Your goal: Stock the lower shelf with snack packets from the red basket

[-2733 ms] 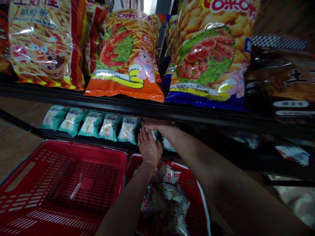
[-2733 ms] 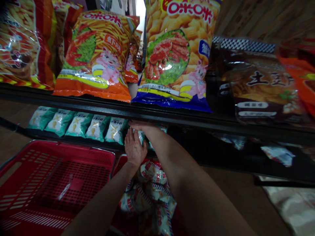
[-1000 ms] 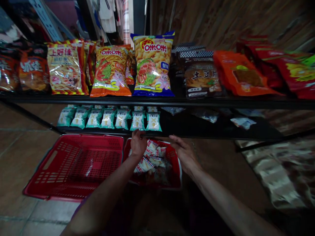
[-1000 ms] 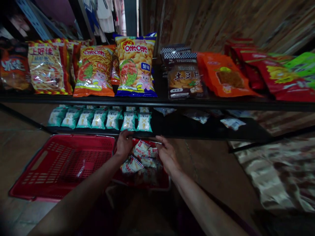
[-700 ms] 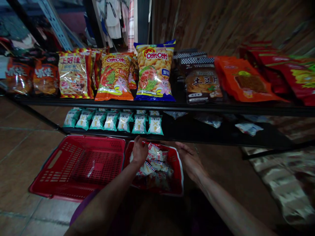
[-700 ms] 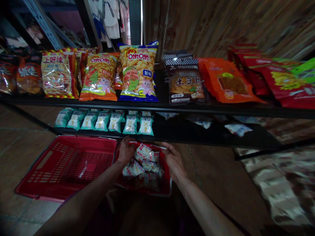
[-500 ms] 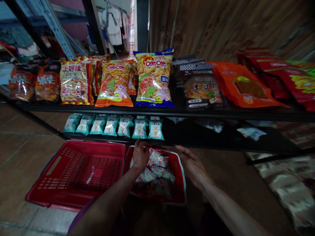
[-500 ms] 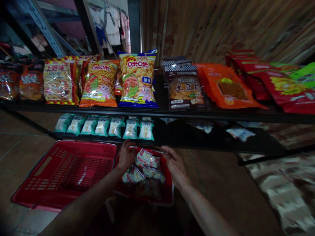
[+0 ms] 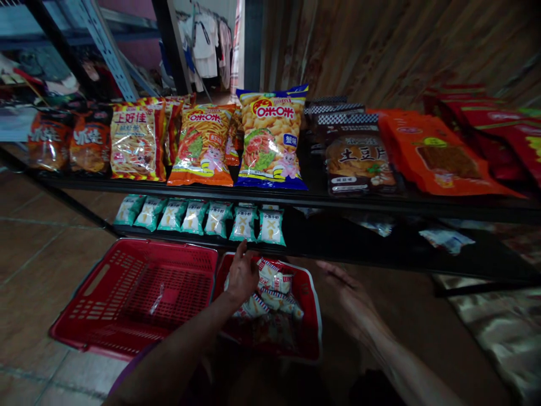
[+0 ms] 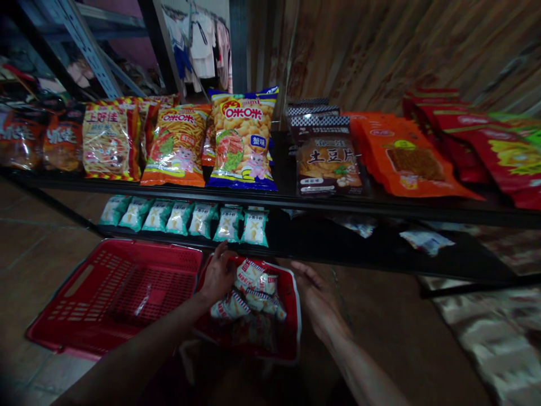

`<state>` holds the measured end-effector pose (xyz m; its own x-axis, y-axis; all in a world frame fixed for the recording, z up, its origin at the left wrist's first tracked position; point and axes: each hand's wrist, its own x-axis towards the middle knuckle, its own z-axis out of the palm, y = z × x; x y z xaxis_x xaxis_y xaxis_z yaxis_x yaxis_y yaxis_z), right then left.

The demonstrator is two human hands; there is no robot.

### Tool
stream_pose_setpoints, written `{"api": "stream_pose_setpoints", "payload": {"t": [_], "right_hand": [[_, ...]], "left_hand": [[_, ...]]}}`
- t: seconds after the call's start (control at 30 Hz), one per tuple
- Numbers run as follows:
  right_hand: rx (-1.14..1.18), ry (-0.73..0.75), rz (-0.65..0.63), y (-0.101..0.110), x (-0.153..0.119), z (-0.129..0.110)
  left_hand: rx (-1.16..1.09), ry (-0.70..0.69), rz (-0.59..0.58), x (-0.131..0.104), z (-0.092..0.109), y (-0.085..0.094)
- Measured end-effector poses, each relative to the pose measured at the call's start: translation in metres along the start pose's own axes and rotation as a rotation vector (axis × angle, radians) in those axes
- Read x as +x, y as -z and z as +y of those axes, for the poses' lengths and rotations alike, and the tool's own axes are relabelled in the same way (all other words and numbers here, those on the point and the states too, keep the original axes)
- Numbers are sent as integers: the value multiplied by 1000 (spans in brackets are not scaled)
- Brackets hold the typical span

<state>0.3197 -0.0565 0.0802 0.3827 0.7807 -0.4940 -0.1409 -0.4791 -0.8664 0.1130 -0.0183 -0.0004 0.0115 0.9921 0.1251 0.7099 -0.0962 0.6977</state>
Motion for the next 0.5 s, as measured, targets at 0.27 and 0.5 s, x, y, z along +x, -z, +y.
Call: {"api": "stream_pose_setpoints", "payload": {"t": [0.27, 0.5], "right_hand": [[0, 18, -40, -13, 1, 11], [31, -30, -117, -16, 7, 20]], "left_hand": [[58, -32, 66, -2, -20, 34], [115, -68, 81, -5, -39, 54]]}}
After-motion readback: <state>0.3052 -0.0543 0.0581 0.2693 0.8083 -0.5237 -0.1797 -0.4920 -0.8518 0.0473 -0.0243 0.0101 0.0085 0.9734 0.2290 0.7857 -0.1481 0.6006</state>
